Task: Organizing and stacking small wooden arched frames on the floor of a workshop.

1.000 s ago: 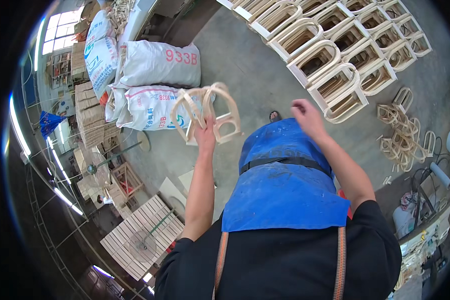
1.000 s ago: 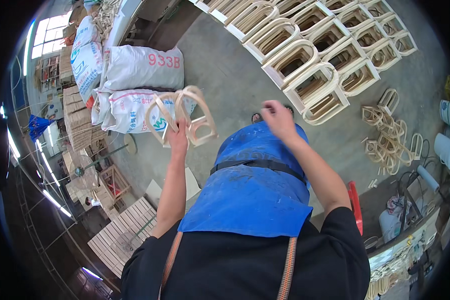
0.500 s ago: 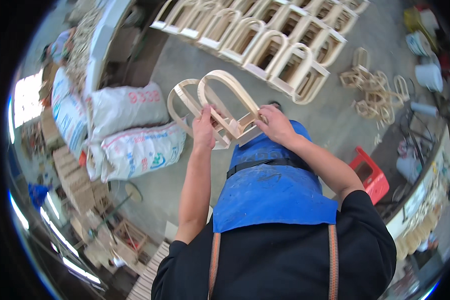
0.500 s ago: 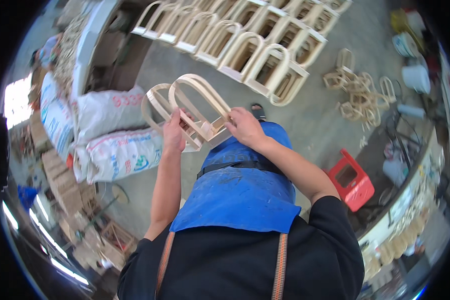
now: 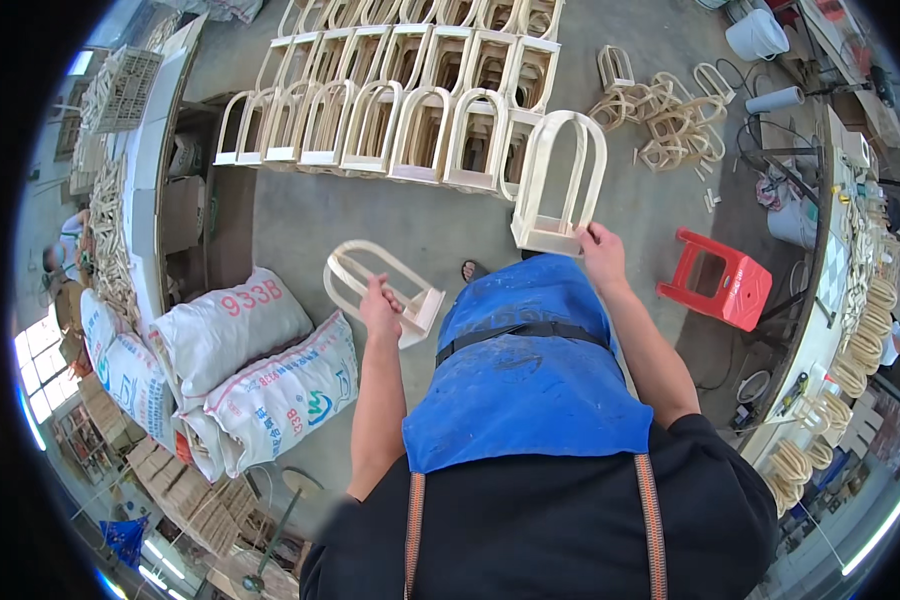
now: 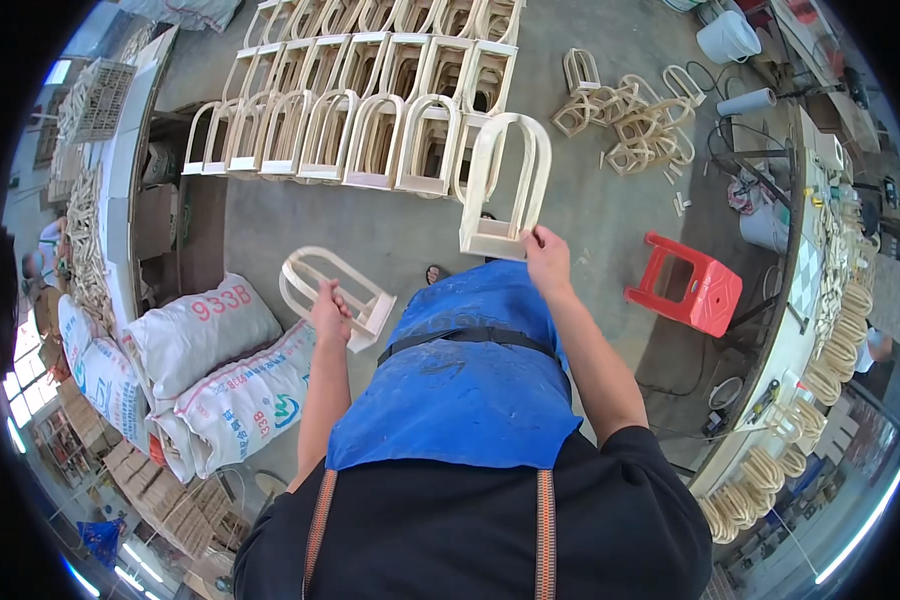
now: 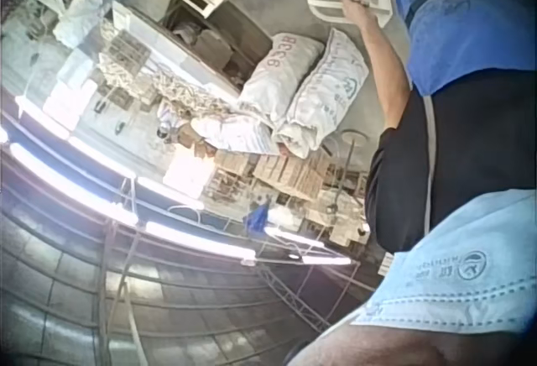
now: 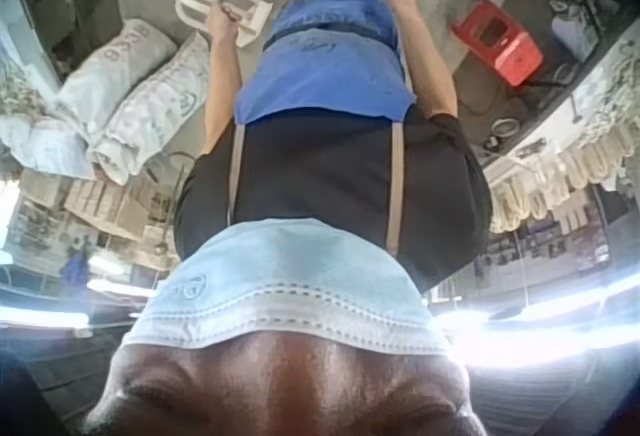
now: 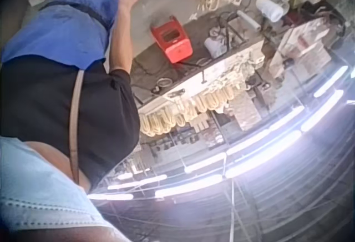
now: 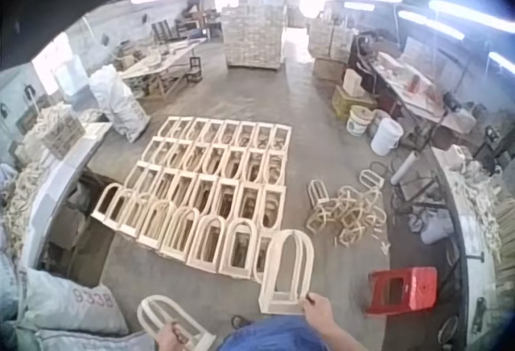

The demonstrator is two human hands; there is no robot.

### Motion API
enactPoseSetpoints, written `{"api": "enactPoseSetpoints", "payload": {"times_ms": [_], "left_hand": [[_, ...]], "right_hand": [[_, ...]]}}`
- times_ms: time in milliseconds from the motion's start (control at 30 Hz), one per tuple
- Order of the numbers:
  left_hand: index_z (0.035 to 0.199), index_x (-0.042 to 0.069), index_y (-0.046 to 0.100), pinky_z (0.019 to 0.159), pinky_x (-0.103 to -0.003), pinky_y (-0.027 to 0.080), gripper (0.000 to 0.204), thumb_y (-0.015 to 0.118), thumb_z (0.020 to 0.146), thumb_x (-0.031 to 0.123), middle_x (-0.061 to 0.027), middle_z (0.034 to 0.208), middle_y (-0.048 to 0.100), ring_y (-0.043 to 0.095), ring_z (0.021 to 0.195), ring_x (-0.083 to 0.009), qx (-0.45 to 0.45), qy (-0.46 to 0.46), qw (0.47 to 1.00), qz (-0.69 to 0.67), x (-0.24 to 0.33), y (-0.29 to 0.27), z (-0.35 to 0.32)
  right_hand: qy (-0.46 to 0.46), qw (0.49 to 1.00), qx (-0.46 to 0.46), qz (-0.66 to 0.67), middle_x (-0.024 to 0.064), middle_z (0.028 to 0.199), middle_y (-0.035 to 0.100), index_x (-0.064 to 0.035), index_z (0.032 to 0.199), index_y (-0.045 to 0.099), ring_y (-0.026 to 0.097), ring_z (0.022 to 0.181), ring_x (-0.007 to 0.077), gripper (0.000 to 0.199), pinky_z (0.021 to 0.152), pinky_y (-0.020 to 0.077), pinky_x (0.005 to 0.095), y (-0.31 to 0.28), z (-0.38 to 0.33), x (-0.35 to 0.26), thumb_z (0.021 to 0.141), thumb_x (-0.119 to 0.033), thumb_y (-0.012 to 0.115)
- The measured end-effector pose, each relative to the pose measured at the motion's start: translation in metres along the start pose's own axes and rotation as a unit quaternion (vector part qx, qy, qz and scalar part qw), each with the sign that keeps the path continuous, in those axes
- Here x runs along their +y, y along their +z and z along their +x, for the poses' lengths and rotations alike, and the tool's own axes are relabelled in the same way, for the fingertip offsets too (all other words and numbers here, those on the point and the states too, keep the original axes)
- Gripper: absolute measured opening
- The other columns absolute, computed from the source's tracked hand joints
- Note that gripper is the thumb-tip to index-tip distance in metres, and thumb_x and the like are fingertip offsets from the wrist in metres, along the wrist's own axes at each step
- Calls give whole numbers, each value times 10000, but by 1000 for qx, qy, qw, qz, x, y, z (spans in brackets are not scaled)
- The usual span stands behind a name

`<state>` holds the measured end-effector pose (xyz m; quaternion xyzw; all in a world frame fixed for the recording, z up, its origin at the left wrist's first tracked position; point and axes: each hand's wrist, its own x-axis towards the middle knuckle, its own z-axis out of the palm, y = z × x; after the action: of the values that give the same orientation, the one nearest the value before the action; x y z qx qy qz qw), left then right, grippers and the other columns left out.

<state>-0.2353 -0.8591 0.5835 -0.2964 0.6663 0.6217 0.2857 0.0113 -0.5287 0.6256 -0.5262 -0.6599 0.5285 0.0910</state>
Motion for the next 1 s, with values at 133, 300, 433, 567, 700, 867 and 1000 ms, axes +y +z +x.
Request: {"api": "enactPoseSetpoints", "payload": {"times_ms": [133,300,433,567,700,867,1000], "left_hand": [[1061,86,671,439,-226,339,289,560,1002,345,36,640,436,379,485,-71,63,-19,997,31,-32,-30,-1],[950,108,656,439,-246,345,197,588,956,292,32,629,430,378,483,-86,126,-12,992,3,-64,-59,-20],[925,122,645,444,-250,348,172,597,948,285,34,621,426,377,486,-89,174,-31,984,-18,-74,-69,-37],[911,133,636,450,-251,349,153,598,945,277,37,616,422,379,489,-89,211,-44,976,-25,-76,-55,-49],[906,141,629,455,-250,349,139,597,945,270,42,611,417,379,492,-88,232,-50,971,-22,-78,-41,-61],[907,145,627,458,-249,345,129,597,945,264,48,608,408,377,495,-85,239,-50,969,-25,-80,-34,-69],[912,148,626,459,-247,342,120,601,944,261,51,612,406,377,498,-82,262,-65,962,-35,-83,-36,-70]], "right_hand": [[99,988,-25,118,30,759,618,21,960,698,508,684,126,207,654,439,255,1,68,39,961,-166,608],[123,976,-52,170,37,738,615,17,907,691,514,682,133,217,652,444,265,20,132,67,965,-173,604],[120,985,-62,106,47,722,608,13,885,687,519,672,151,233,650,448,290,35,158,61,963,-188,599],[112,991,-65,34,59,716,607,9,866,681,522,664,172,248,650,452,317,43,173,55,959,-203,593],[102,993,-64,-17,70,717,612,7,855,674,526,659,192,261,652,454,340,51,182,51,954,-219,588],[96,993,-64,-24,83,728,629,7,854,665,534,661,215,273,658,456,356,60,188,52,945,-237,584],[100,992,-69,-26,92,739,645,10,853,661,541,666,228,280,665,459,360,68,192,55,942,-243,580]]}}
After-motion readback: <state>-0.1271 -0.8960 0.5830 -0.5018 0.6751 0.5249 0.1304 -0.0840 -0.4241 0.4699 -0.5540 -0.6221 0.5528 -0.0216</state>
